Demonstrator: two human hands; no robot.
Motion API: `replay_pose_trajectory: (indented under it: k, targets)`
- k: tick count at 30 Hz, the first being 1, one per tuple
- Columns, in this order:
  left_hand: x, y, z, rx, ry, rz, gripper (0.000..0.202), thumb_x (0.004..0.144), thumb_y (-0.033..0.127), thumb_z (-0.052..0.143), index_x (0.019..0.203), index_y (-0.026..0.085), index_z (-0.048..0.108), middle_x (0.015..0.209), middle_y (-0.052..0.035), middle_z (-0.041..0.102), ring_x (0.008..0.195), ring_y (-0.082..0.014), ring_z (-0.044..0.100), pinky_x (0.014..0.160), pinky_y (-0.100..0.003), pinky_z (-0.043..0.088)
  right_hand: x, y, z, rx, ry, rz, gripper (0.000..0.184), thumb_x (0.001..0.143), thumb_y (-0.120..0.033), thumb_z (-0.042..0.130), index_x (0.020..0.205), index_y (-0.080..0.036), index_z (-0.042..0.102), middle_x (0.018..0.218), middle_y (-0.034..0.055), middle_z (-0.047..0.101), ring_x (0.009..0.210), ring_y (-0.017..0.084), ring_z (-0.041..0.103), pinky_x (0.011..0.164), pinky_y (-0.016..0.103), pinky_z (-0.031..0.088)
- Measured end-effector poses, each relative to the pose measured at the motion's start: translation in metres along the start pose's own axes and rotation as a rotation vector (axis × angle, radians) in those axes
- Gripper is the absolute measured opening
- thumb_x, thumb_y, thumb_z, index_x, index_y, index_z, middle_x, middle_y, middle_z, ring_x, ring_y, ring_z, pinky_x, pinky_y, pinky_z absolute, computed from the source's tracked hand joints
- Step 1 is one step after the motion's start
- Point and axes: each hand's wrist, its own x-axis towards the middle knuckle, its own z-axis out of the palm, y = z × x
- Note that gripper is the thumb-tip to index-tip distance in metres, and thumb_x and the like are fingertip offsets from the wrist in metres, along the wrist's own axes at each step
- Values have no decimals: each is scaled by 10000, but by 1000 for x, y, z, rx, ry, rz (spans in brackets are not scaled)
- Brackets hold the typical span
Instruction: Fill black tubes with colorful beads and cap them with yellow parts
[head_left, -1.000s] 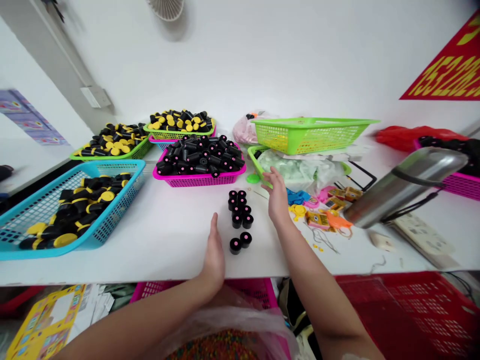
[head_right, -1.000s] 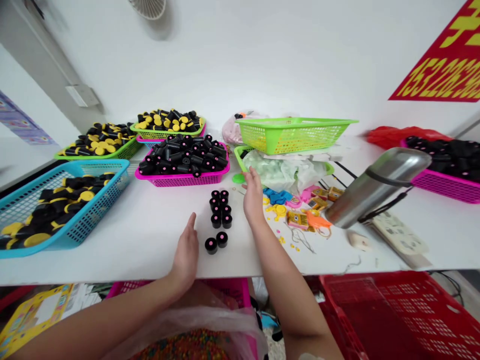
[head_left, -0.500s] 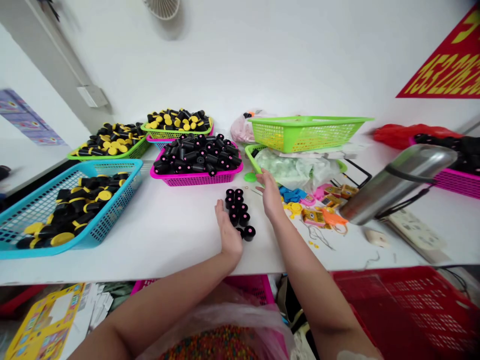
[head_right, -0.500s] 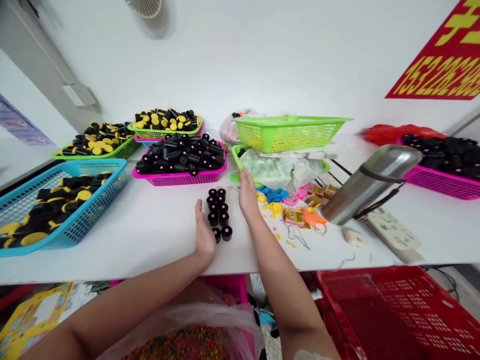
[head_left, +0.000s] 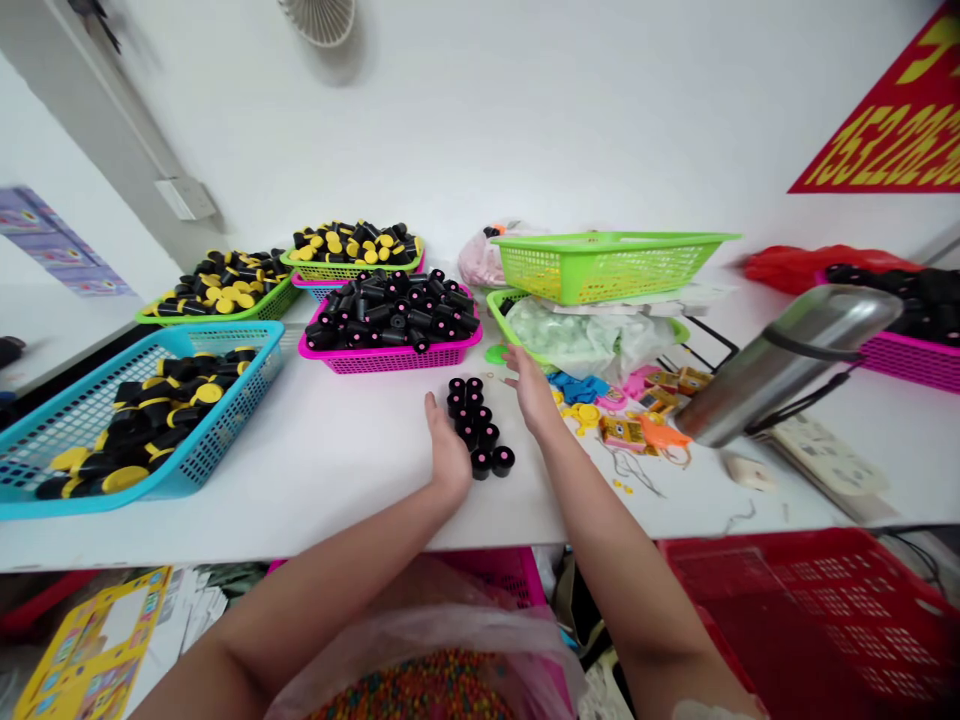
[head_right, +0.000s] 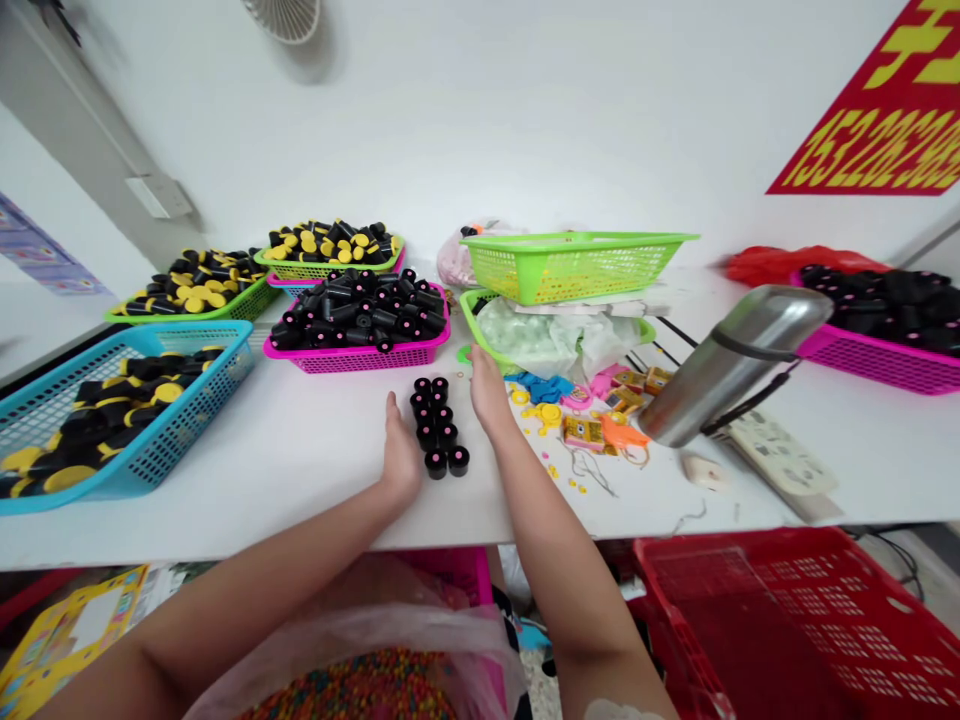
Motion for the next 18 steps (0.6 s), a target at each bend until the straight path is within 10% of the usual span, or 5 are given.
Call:
replay_pose_trajectory:
  k: [6,10,18]
  targets:
    - [11,13,12,-31,-104,-87,669,936,668,248,1293,209,580,1096,-78,701,1067,-261,663,835,-357,575,1,1,-1,-7,-3,-16,547,849,-660,423,1076,-226,666,1265,88,630,1244,252,518,1023,442,435]
    - [8,10,16,-43,-177,-115,713,914,719,219,1241,222,612,951,-68,698,907,-233,695,728,-336,590,-1,-2,-1,-18,-7,-8,580,854,-672,402,1092,-213,665,1269,101,624,1233,265,525,1006,444,447]
    - [20,8,7,-63,-133,-42,700,944,664,221,1249,183,626,1178,-99,706,1254,-276,569,1011,-356,506,-1,-3,-2,-33,-21,-7,630,860,-699,362,1151,-217,645,1274,112,617,1221,276,531,955,460,479]
